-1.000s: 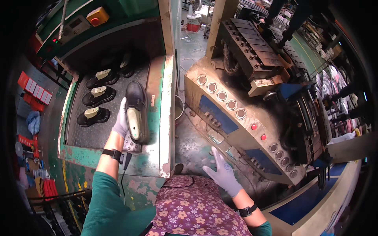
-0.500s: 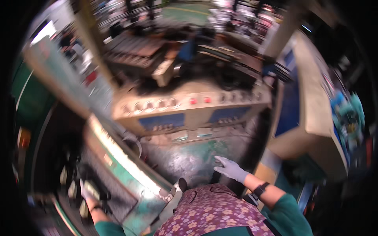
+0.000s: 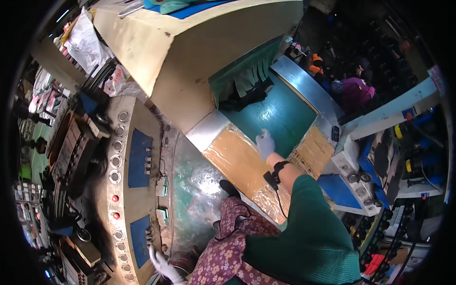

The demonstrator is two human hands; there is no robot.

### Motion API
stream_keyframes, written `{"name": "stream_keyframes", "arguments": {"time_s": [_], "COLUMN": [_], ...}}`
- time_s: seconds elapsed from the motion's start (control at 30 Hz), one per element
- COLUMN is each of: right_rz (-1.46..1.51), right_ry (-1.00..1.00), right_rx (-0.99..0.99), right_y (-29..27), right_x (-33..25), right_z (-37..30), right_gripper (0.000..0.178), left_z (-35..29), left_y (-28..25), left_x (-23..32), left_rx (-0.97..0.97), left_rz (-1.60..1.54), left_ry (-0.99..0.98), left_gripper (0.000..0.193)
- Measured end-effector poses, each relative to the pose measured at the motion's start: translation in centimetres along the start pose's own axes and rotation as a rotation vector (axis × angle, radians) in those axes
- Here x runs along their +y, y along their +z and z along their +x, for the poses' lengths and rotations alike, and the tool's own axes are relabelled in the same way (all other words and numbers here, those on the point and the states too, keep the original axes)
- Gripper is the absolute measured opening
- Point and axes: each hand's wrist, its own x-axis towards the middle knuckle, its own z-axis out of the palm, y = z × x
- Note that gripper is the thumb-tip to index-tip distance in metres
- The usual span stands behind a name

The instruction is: Operating a shoe lasting machine and placing shoe components on a conveyor belt.

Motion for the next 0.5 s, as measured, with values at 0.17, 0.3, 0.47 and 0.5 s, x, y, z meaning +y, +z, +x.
{"name": "stream_keyframes", "arguments": {"time_s": [0.17,0.3,0.47,0.5], "right_rz": [0.684,0.719,0.214,0.235], "right_ry": [0.408,0.525,0.736,0.703], "right_rx": [-0.268,-0.461,0.144,0.266], "right_y": [4.5,13.1,19.2,18.0], "right_x": [-1.7,-6.7,-14.1,-11.4], "right_z": [14.6,15.9,17.9,21.2], "right_gripper": [0.067,0.083,0.103,0.101], "left_z": [6.3,8.2,8.1,8.1], "left_y": [11.6,16.8,19.0,20.5], "left_x": [9.6,11.0,9.7,9.8], "left_rx": [-0.506,-0.545,-0.616,-0.691], "left_rz": [0.246,0.120,0.299,0.285], "left_ry": [0.247,0.049,0.079,0.081], "left_gripper": [0.033,0.034,0.034,0.034]}}
